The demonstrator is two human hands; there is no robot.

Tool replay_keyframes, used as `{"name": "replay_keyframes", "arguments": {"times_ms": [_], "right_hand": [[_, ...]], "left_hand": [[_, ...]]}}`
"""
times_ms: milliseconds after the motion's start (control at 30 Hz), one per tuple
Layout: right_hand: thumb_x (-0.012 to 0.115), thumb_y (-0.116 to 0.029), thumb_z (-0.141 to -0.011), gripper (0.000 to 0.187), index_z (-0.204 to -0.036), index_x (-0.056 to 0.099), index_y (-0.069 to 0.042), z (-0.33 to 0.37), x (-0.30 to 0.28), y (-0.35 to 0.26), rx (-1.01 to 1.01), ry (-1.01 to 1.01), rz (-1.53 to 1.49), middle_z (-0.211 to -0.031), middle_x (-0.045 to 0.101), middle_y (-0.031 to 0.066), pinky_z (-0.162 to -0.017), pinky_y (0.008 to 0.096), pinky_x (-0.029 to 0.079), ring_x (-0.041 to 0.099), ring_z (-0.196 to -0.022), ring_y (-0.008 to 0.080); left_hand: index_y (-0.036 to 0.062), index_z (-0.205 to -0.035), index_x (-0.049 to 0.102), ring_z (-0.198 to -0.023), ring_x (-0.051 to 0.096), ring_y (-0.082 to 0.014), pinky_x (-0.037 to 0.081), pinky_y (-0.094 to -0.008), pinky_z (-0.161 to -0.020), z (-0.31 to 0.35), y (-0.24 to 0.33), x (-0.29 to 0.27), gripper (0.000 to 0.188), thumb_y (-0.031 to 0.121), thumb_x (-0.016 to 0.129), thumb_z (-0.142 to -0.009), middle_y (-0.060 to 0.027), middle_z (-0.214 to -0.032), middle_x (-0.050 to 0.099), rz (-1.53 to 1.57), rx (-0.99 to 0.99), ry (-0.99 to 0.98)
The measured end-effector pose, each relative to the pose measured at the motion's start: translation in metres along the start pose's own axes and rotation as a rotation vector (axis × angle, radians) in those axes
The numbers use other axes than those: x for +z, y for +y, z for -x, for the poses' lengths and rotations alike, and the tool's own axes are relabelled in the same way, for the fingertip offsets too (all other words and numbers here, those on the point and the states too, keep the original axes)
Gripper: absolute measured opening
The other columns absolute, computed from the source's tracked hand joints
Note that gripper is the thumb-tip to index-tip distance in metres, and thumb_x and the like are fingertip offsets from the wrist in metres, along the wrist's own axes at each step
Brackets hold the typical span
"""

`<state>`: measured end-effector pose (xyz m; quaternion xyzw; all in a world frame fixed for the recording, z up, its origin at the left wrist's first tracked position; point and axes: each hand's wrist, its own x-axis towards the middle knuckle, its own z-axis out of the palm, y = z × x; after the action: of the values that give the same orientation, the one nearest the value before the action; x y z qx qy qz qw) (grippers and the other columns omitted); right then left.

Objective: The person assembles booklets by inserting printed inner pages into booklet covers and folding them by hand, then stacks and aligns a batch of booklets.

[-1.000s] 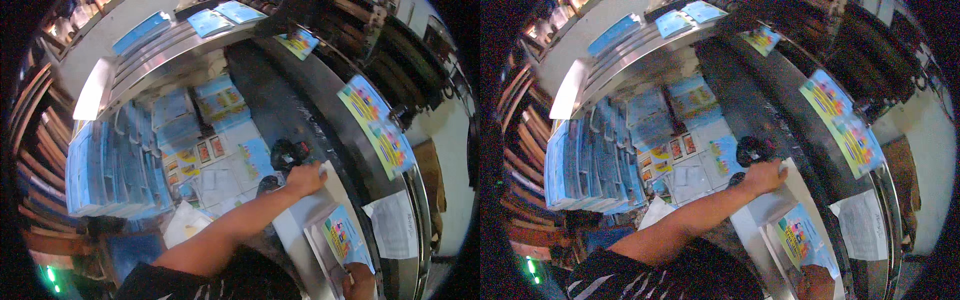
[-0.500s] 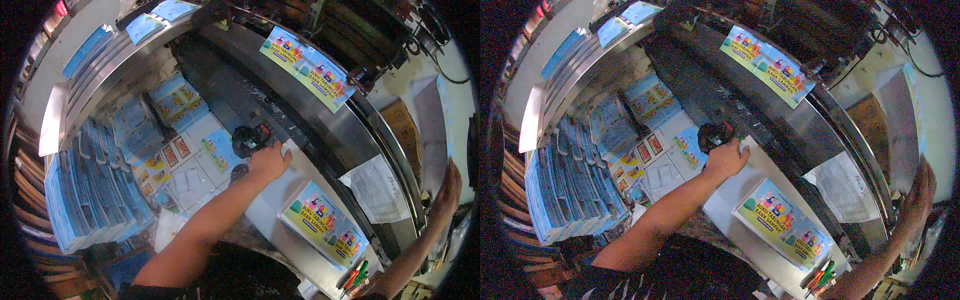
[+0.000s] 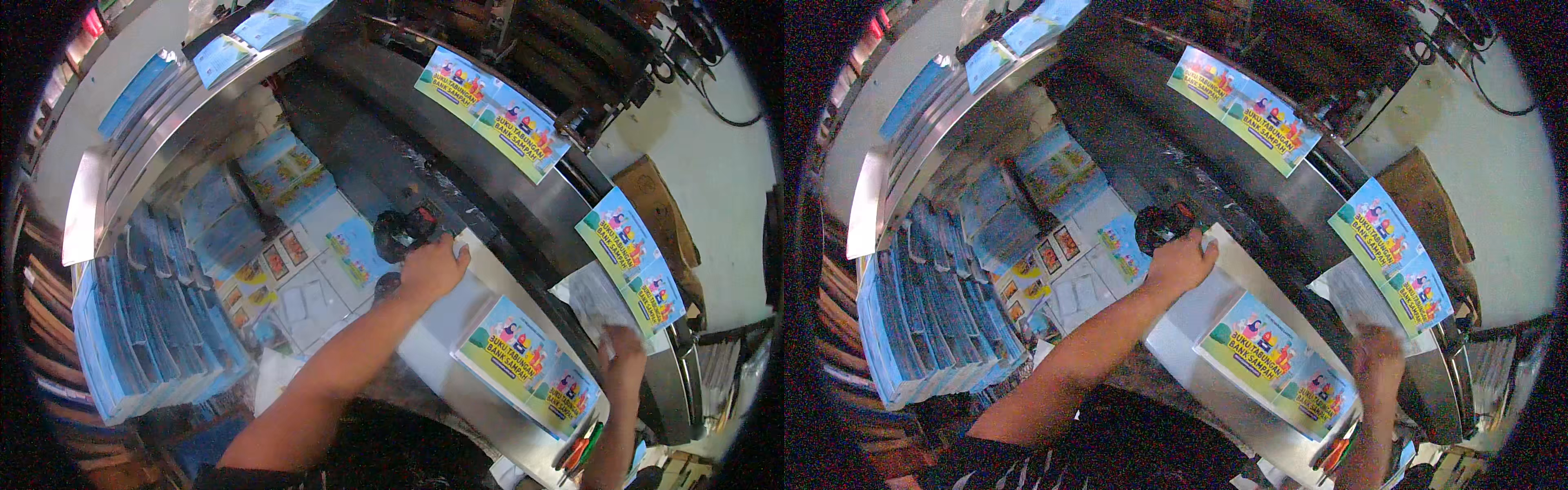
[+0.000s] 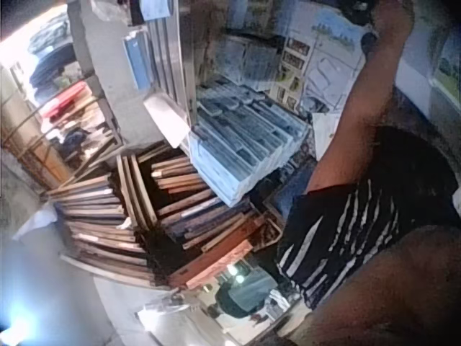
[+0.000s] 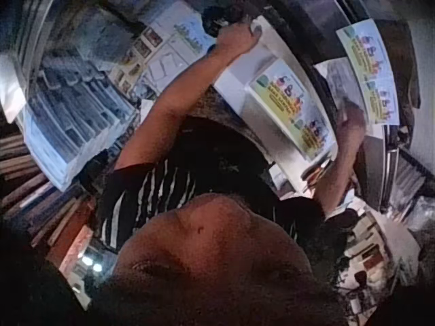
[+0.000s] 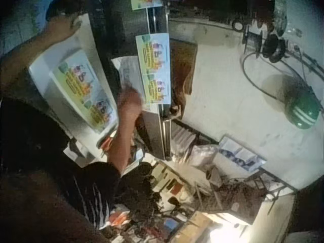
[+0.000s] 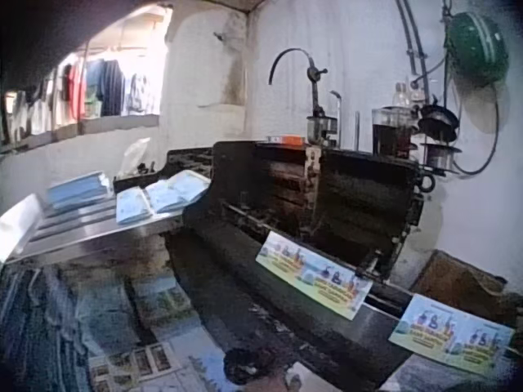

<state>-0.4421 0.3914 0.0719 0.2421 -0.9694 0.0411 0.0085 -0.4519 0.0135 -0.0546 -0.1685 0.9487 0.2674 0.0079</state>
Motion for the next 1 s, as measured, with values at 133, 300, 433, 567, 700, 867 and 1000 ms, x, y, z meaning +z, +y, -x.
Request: {"name": "replay_keyframes", "arguments": {"times_ms": [133,300,433,567,700,867,1000], "right_hand": [[0.086,-0.022,-0.063,0.063,-0.117,0.062,-0.001,0.036,-0.008,-0.072,-0.090,-0.196,-0.142,-0.126,0.056,0.0198,-0.092,0.0463,0.048,0.057,-0.111,0.0384],[0.092,-0.033,-0.047,0.092,-0.123,0.057,0.004,0.053,0.002,-0.078,-0.030,-0.353,-0.187,-0.129,0.053,0.0237,-0.100,0.0470,0.044,0.045,-0.124,0.0433],[0.090,-0.027,-0.050,0.078,-0.117,0.062,0.001,0.056,0.006,-0.064,-0.042,-0.273,-0.325,-0.123,0.058,0.0230,-0.093,0.0464,0.048,0.056,-0.112,0.0427],[0.082,-0.017,-0.061,0.056,-0.112,0.065,0.000,0.036,-0.015,-0.054,-0.207,-0.331,-0.495,-0.111,0.063,0.0221,-0.089,0.0457,0.050,0.061,-0.103,0.0410],[0.063,-0.008,-0.085,0.026,-0.109,0.066,0.002,0.022,-0.060,-0.019,0.021,-0.240,-0.151,-0.100,0.067,0.0211,-0.084,0.0426,0.052,0.066,-0.093,0.0376],[0.052,-0.006,-0.097,0.027,-0.122,0.063,-0.001,-0.016,-0.128,0.029,0.174,0.464,0.090,-0.118,0.065,0.0193,-0.094,0.0382,0.049,0.063,-0.110,0.0297],[0.048,0.000,-0.097,0.037,-0.131,0.060,-0.008,-0.066,-0.103,0.048,0.007,0.623,0.389,-0.131,0.060,0.0162,-0.102,0.0401,0.046,0.058,-0.121,0.0311]], "left_hand": [[0.0014,-0.107,0.058,-0.080,0.070,-0.0411,0.056,-0.0523,-0.072,0.004,0.001,-0.007,0.049,0.048,0.047,-0.095,-0.0241,-0.086,0.070,-0.015,-0.013,-0.013],[0.0024,-0.104,0.060,-0.080,0.070,-0.0398,0.056,-0.0526,-0.073,0.003,0.010,0.001,0.047,0.047,0.050,-0.093,-0.0239,-0.087,0.070,0.064,0.013,-0.008],[0.0001,-0.107,0.058,-0.082,0.070,-0.0386,0.054,-0.0515,-0.075,0.005,0.007,0.000,0.045,0.042,0.048,-0.094,-0.0237,-0.085,0.070,0.092,0.036,-0.016],[-0.0002,-0.107,0.058,-0.083,0.070,-0.0395,0.055,-0.0518,-0.077,0.004,-0.002,-0.002,0.045,0.042,0.048,-0.094,-0.0246,-0.086,0.070,0.062,0.025,-0.037],[-0.0002,-0.106,0.058,-0.083,0.070,-0.0417,0.054,-0.0532,-0.078,0.004,0.000,-0.010,0.046,0.043,0.049,-0.094,-0.0256,-0.088,0.070,0.056,-0.002,-0.034],[0.0006,-0.106,0.058,-0.083,0.070,-0.0408,0.055,-0.0519,-0.079,-0.001,0.009,-0.002,0.047,0.044,0.048,-0.093,-0.0248,-0.086,0.070,0.061,0.016,-0.019],[0.0012,-0.108,0.058,-0.084,0.070,-0.0412,0.054,-0.0525,-0.080,0.003,0.000,-0.004,0.047,0.045,0.048,-0.093,-0.0246,-0.089,0.070,-0.006,-0.044,-0.033]]}}
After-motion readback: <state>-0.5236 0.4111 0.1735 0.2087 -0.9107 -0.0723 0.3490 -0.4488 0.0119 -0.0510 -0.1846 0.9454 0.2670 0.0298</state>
